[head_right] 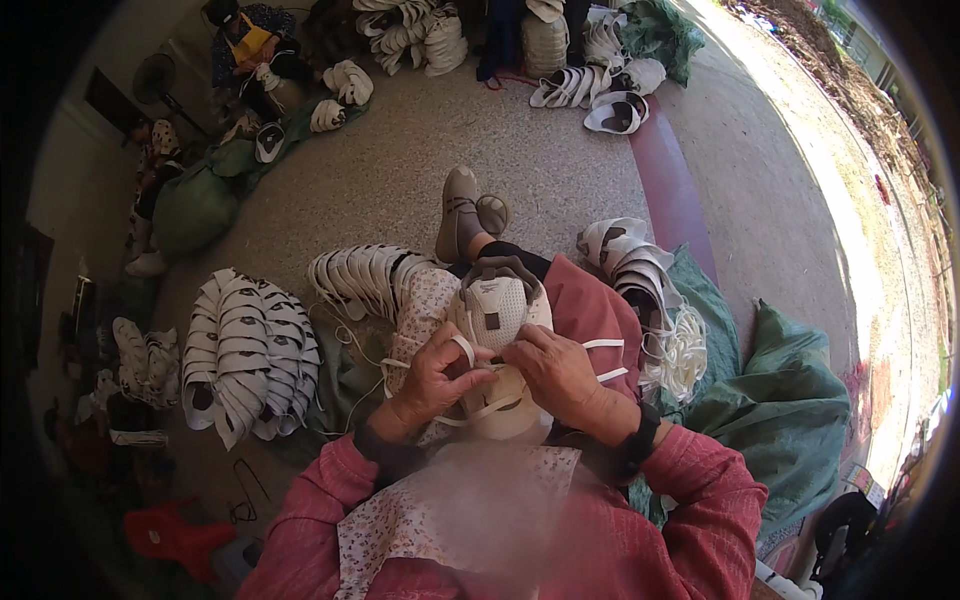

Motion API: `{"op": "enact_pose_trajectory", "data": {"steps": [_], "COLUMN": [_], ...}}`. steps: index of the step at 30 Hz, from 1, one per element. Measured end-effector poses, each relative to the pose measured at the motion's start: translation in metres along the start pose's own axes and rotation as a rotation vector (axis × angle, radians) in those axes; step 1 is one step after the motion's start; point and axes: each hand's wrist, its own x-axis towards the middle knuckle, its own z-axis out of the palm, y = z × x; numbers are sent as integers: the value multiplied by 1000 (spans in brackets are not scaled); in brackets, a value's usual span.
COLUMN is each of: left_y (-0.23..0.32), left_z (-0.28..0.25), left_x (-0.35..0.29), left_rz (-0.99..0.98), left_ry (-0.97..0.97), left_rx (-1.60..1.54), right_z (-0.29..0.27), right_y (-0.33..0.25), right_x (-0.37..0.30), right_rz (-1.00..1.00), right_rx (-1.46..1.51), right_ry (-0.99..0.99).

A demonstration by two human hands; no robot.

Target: The person sits on the floor and threads a white shoelace through the eyelets of a white sneaker. They pull the lace through the holes and adjust the tension repeatedly to secure the lacing pattern.

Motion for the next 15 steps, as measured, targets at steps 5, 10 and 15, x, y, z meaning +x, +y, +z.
{"op": "enact_pose_trajectory", "data": {"steps": [5,10,15], "left_y": [-9,8,24], "left_z": [0,-6,-10], "left_x": [0,4,8], "left_rz": [111,32,60], "left_ry": [22,-42,-70], "left_rx": [52,116,360], "right_z": [-17,-29,-15], "right_y": [2,21,49], "right_x": [6,26,35], "right_rz": [138,201,293], "right_rx": [85,97,369], "right_ry": [-109,-41,-175]}}
